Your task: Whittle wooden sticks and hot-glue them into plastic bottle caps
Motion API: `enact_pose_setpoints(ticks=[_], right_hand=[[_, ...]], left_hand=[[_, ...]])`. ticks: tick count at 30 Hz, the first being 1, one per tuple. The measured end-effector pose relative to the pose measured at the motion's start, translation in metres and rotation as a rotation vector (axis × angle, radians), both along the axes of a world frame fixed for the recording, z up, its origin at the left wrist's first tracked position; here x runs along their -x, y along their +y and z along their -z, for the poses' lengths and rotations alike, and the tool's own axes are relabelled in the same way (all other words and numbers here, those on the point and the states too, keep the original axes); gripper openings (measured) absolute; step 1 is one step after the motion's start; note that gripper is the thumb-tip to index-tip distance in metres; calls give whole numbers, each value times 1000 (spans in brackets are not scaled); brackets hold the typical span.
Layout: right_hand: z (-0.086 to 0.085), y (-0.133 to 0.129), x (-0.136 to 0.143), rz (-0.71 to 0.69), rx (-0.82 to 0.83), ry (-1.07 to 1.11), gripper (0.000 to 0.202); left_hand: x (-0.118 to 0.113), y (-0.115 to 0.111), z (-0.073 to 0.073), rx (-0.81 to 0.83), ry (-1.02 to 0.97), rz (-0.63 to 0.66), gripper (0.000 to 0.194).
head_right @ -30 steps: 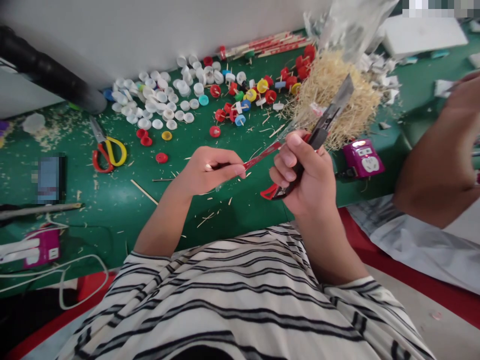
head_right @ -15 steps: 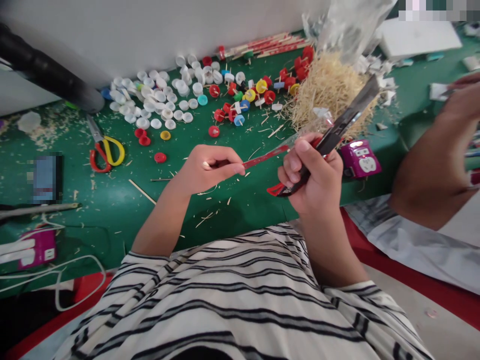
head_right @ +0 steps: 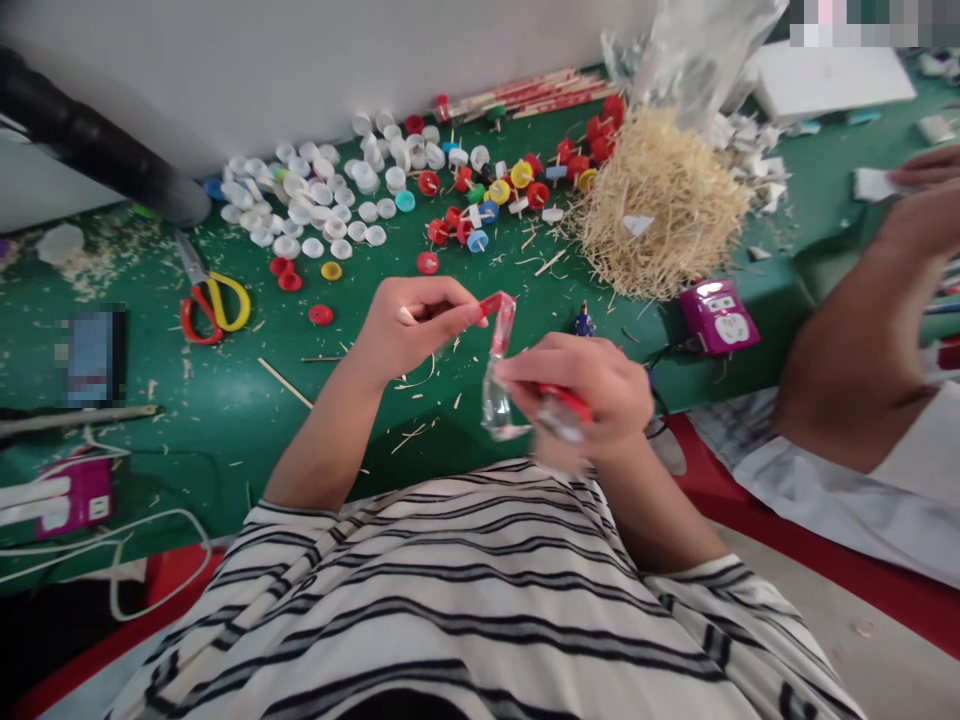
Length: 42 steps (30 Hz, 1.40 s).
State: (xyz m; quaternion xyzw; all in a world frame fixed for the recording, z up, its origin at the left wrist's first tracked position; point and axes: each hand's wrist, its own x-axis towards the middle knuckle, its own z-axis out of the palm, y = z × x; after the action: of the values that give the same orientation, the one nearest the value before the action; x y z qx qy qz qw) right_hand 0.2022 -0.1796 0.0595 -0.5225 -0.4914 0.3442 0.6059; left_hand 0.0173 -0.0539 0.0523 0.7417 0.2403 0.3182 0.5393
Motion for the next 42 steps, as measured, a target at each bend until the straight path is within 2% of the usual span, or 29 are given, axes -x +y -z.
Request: enact_pose_setpoints(ticks=[3, 5, 8, 13, 18, 20, 22, 24, 26, 28, 33, 42], right_hand=[[9, 10, 0, -100, -218, -398, 17], [15, 17, 2, -76, -222, -502, 12], [27, 23, 3, -7, -169, -576, 6], [46, 27, 2, 50, -192, -627, 8], [51, 31, 0, 137, -185, -672, 9], [50, 29, 0, 117, -188, -680, 6], [47, 25, 0, 91, -197, -629, 9], [42, 21, 2, 142, -205, -504, 18], [36, 20, 4, 215, -168, -335, 32], [30, 23, 7, 206, -87, -187, 39], [21, 35, 16, 128, 15, 34, 10], [14, 35, 5, 179, -3, 176, 15]], left_hand=[[0, 1, 0, -27, -8, -30, 35], [0, 0, -1, -31, -2, -32, 36], [1, 0, -3, -22, -3, -12, 38], [3, 0, -2, -18, -4, -9, 42], [4, -1, 0, -2, 14, 32, 38], [3, -1, 1, -4, 10, 13, 34], [3, -1, 1, -15, 4, -19, 32], [3, 0, 1, -17, 6, -35, 33], [3, 1, 0, -9, 16, -29, 34], [3, 1, -2, -2, 29, -15, 35], [1, -1, -5, -3, 30, 16, 36], [2, -2, -6, 26, 63, 19, 30]])
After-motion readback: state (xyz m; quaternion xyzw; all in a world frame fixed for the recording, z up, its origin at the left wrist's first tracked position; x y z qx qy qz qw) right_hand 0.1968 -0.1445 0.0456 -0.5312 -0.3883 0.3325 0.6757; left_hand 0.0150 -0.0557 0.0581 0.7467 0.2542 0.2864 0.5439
